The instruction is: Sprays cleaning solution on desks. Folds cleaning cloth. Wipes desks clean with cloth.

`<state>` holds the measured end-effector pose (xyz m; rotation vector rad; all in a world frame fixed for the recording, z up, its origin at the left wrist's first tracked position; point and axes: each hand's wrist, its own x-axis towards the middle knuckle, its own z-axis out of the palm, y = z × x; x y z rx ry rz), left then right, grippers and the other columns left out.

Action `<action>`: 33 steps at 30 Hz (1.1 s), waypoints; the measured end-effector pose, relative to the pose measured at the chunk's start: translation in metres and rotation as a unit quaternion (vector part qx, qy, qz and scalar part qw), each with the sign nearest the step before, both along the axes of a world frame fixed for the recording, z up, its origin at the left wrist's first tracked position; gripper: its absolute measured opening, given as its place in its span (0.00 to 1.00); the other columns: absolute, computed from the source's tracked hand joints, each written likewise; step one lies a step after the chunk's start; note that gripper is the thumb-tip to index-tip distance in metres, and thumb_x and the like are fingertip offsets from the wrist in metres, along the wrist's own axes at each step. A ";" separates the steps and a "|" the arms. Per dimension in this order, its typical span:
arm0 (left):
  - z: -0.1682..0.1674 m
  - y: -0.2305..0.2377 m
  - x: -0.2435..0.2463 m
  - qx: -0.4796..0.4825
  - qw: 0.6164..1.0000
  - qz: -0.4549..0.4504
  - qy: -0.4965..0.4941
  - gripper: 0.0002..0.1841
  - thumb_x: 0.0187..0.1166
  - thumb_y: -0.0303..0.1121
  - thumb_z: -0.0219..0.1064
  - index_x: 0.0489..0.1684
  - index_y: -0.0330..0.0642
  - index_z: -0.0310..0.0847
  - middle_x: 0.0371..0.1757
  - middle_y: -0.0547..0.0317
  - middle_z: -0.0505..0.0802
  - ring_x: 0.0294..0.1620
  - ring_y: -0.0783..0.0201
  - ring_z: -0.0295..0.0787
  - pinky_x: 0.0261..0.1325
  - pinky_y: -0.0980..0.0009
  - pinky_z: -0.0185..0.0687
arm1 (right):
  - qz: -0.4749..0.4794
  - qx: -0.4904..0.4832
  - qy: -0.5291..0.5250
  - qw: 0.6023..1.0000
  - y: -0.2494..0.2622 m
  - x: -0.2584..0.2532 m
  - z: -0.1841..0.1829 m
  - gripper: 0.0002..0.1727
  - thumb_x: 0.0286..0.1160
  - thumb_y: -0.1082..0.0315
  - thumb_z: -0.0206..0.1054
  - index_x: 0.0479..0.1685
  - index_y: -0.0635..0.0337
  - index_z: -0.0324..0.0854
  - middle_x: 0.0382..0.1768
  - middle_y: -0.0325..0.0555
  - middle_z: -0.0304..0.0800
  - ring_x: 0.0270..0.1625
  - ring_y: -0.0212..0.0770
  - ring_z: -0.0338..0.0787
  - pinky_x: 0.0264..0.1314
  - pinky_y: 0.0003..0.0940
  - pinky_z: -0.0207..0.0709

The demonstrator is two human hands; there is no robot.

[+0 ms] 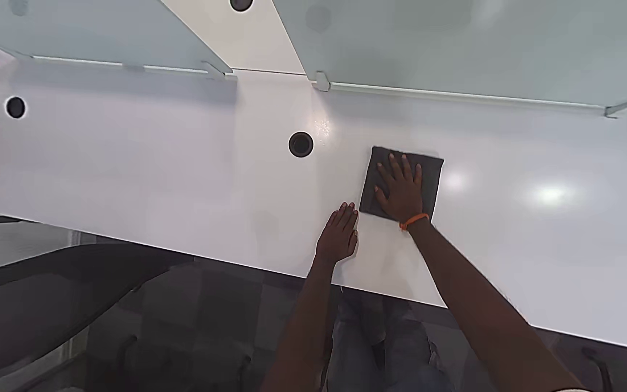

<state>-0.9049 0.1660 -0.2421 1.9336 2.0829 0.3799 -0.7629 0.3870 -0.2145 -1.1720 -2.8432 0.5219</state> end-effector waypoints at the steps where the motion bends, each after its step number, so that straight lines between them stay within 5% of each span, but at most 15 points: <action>1: -0.001 0.000 0.001 0.004 1.000 0.000 0.004 0.30 0.87 0.43 0.44 0.87 0.40 0.66 0.94 0.52 0.62 0.97 0.54 0.45 0.94 0.53 0.47 | -0.009 0.003 -0.012 1.000 -0.019 0.016 -0.001 0.38 0.81 0.34 0.44 0.94 0.30 0.56 0.97 0.37 0.41 0.98 0.55 0.33 0.90 0.75 0.28; 8: 0.000 0.003 0.000 -0.003 1.000 -0.005 0.016 0.31 0.87 0.44 0.43 0.88 0.40 0.65 0.94 0.51 0.61 0.97 0.53 0.44 0.94 0.53 0.46 | -0.059 0.015 -0.043 0.997 -0.165 0.130 0.000 0.37 0.79 0.35 0.45 0.89 0.31 0.65 0.92 0.43 0.60 0.94 0.61 0.54 0.88 0.76 0.38; 13: 0.001 0.003 -0.001 0.005 1.000 -0.004 0.005 0.31 0.85 0.43 0.44 0.88 0.41 0.65 0.92 0.51 0.65 0.95 0.51 0.51 0.93 0.51 0.49 | -0.106 0.017 -0.069 0.992 -0.208 0.150 -0.001 0.36 0.79 0.35 0.45 0.89 0.29 0.65 0.93 0.41 0.58 0.95 0.58 0.51 0.89 0.75 0.36; 21: 0.007 0.004 0.001 0.005 1.000 -0.003 -0.007 0.32 0.84 0.43 0.45 0.86 0.37 0.66 0.91 0.46 0.67 0.93 0.46 0.56 0.91 0.50 0.54 | -0.121 0.047 -0.090 0.988 -0.169 0.119 0.000 0.39 0.72 0.34 0.49 0.88 0.29 0.67 0.92 0.41 0.60 0.94 0.59 0.52 0.88 0.75 0.37; 33: 0.007 0.004 0.000 -0.001 1.000 0.001 0.007 0.33 0.83 0.46 0.46 0.85 0.40 0.69 0.90 0.49 0.70 0.93 0.49 0.57 0.89 0.52 0.57 | -0.112 0.044 -0.087 0.989 -0.030 0.060 0.003 0.41 0.72 0.32 0.47 0.90 0.27 0.62 0.94 0.36 0.56 0.96 0.55 0.49 0.89 0.72 0.36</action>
